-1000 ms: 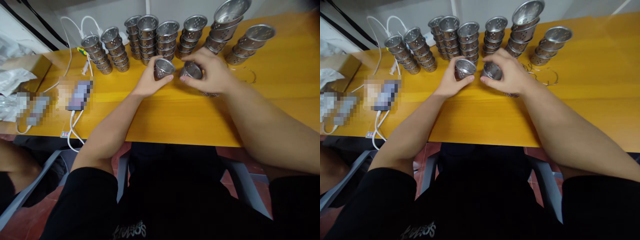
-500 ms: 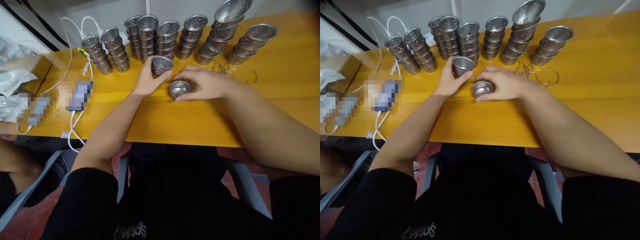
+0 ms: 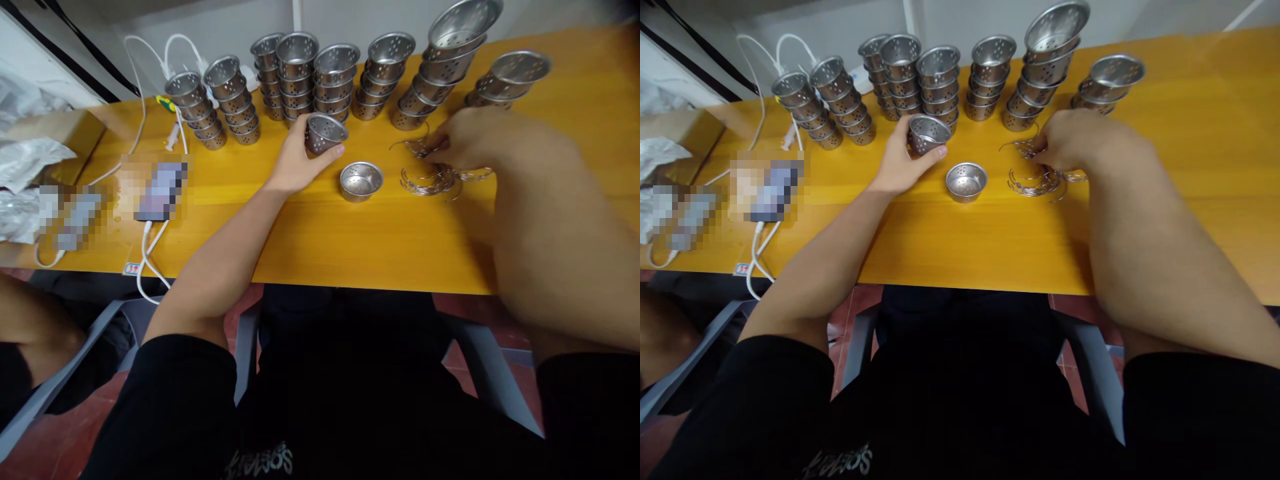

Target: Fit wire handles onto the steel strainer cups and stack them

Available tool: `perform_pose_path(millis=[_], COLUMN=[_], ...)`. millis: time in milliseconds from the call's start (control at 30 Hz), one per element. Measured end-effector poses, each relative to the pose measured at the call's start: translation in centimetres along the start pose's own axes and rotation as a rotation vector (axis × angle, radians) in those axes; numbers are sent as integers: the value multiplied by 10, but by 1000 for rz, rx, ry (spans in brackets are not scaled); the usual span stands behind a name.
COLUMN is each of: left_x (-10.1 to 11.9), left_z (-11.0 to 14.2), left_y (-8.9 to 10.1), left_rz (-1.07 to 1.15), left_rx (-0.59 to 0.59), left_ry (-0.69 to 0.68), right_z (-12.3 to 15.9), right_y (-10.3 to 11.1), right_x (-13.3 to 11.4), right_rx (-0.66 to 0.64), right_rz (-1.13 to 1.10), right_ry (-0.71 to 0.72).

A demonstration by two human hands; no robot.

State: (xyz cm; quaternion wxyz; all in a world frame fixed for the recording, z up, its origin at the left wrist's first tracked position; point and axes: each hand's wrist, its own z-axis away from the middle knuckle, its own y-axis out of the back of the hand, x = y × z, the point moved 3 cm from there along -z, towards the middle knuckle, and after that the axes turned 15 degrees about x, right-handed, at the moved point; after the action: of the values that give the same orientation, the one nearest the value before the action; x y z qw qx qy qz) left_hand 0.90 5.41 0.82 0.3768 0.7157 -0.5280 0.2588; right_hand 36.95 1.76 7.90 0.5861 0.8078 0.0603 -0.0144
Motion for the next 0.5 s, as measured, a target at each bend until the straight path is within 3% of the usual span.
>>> perform_pose_path(millis=[67, 133, 267, 500], left_x=[-1, -1, -6, -14], left_z=[0, 1, 1, 2], left_y=[0, -2, -4, -3], left_rz=[-16, -53, -102, -51], left_rx=[-27, -86, -167, -87], left_ry=[-24, -72, -106, -72], right_z=[3, 6, 8, 11], right_y=[1, 8, 22, 33], right_x=[-5, -12, -21, -27], right_rx=[-156, -227, -232, -167], right_rz=[146, 224, 179, 108], right_ry=[-9, -7, -7, -21])
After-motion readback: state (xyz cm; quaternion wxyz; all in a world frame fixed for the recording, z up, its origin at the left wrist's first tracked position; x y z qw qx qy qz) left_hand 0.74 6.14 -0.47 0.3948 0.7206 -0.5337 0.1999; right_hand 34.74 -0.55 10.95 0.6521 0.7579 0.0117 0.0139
